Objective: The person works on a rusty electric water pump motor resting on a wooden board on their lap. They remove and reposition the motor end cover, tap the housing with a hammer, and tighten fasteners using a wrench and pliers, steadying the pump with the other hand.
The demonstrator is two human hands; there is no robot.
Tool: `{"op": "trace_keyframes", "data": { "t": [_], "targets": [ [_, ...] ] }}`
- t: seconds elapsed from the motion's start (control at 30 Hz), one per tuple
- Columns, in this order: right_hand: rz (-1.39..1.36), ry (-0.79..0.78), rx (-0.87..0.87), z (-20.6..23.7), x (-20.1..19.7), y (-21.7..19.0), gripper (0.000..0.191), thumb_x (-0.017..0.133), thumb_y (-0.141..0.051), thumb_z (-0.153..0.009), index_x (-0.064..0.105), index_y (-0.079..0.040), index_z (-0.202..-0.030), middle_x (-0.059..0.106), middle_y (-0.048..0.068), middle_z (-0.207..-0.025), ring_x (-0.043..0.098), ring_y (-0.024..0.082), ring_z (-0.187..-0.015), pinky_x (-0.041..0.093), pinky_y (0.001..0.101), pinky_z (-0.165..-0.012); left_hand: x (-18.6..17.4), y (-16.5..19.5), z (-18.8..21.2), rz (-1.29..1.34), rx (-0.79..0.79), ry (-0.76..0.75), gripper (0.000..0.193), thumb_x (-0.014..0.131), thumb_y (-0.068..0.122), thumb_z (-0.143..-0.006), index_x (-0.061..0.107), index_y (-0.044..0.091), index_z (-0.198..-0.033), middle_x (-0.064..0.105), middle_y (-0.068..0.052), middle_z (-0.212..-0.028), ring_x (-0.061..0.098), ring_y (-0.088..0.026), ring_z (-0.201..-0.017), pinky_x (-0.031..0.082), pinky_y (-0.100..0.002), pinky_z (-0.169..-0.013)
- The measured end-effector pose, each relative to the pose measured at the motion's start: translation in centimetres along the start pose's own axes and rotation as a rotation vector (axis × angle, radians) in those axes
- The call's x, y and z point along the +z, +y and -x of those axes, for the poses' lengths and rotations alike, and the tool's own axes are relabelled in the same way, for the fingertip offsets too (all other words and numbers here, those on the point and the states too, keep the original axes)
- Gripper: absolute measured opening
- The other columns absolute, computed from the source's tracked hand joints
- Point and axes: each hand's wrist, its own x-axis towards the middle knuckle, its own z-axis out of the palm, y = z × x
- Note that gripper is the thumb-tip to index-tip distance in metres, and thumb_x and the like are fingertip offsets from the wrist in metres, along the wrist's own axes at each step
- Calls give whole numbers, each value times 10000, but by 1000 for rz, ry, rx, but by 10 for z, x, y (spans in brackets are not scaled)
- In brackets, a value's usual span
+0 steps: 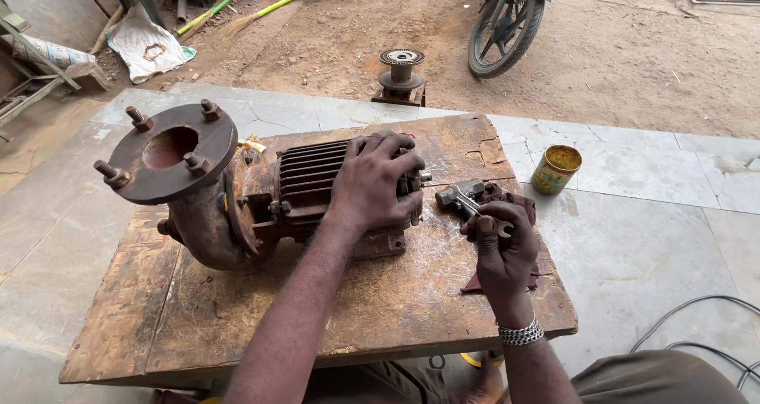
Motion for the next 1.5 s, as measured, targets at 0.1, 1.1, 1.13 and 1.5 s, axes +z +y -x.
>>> {"op": "trace_keyframes", "data": {
  "t": [0.1,1.1,1.13,1.5],
  "targets": [
    [255,-33,-174,-2,9,5,92,662,-78,-1035,625,-38,-1109,707,73,-972,711,164,-868,580,313,-768,4,9,9,-34,1,85,378,785,415,-781,707,186,-1071,610,-67,-1260,537,-257,-1252,409,-567,-1072],
    [652,-179,-552,5,38,32,172,719,-39,-968,605,-41,-1097,681,134,-1037,698,319,-981,585,416,-855,2,5,20,-7,25,131,292,776,423,-809,719,244,-1033,578,-18,-1181,501,-210,-1257,404,-501,-1059],
    [665,-180,-559,6,40,32,170,714,-40,-971,601,-42,-1097,679,135,-1038,695,323,-982,582,419,-854,1,5,20,-11,23,125,302,778,424,-798,719,243,-1033,578,-20,-1175,504,-209,-1246,403,-505,-1060],
    [578,-280,-82,-71,46,26,255,554,-254,-1111,627,-39,-995,616,44,-669,648,134,-585,490,297,-547,0,5,20,73,-31,170,605,805,418,-753,588,115,-1229,589,-95,-1194,542,-263,-1230,403,-522,-1053]
  ]
}}
